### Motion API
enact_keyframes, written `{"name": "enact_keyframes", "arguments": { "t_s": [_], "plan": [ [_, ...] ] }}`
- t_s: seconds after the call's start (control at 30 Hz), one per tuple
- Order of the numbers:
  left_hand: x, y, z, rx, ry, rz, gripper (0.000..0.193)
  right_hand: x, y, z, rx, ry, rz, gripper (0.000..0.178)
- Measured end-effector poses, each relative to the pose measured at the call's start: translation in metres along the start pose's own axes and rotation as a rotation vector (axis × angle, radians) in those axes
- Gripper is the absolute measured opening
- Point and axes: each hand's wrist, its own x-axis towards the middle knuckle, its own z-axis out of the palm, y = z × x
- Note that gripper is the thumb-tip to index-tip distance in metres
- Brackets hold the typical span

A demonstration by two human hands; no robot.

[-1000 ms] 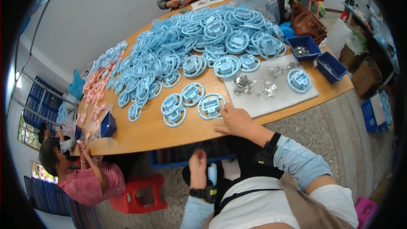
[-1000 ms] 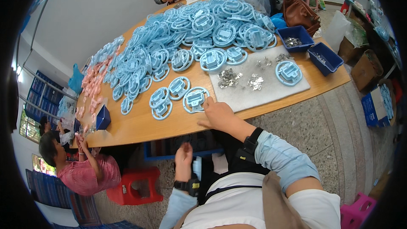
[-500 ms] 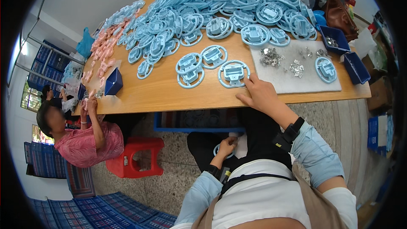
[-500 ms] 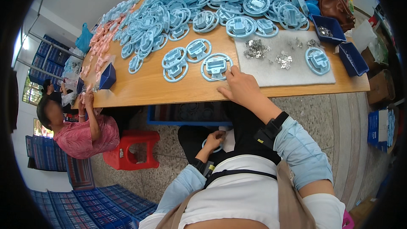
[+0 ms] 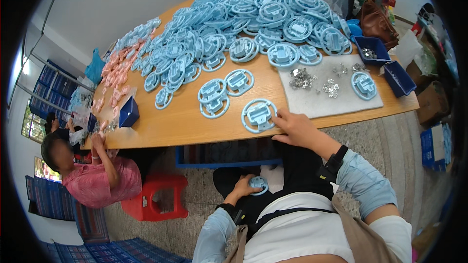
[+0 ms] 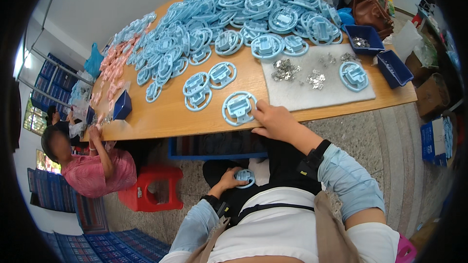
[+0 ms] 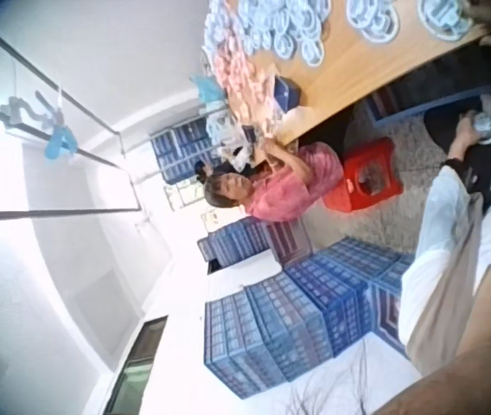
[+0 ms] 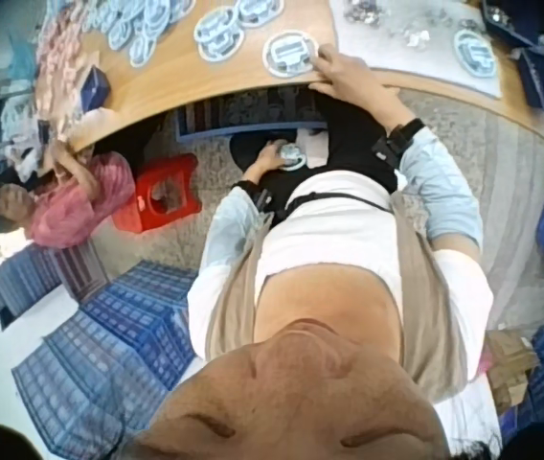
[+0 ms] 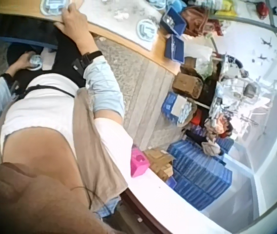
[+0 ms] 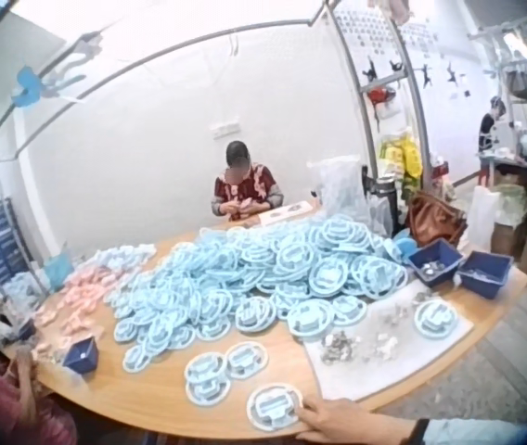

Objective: Assemble small plastic pieces into circular frames at a manufacturing workstation.

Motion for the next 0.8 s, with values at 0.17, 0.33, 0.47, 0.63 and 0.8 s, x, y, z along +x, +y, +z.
{"name": "enact_keyframes", "arguments": {
  "t_s": [0.17, 0.33, 0.47, 0.63, 0.8],
  "plan": [
    [0.002, -0.014, -0.011, -0.279, 0.043, -0.024, 0.068, -0.011, 0.003, 0.027, 0.012, 0.112, -0.248, 0.022],
    [0.007, 0.004, -0.035, -0.469, 0.008, -0.251, 0.058, -0.013, 0.0, 0.015, -0.019, 0.111, -0.254, 0.016],
    [0.024, -0.008, -0.041, -1.034, 0.049, -0.308, 0.063, -0.014, -0.002, 0.011, -0.001, 0.103, -0.249, 0.017],
    [0.019, 0.026, -0.068, -1.016, 0.387, -0.26, 0.08, -0.016, -0.01, 0.002, 0.074, 0.223, -0.203, 0.014],
    [0.003, 0.038, -0.08, -0.825, 0.209, -0.06, 0.07, -0.011, -0.016, -0.022, 0.267, 0.425, 0.033, 0.016]
  ]
}}
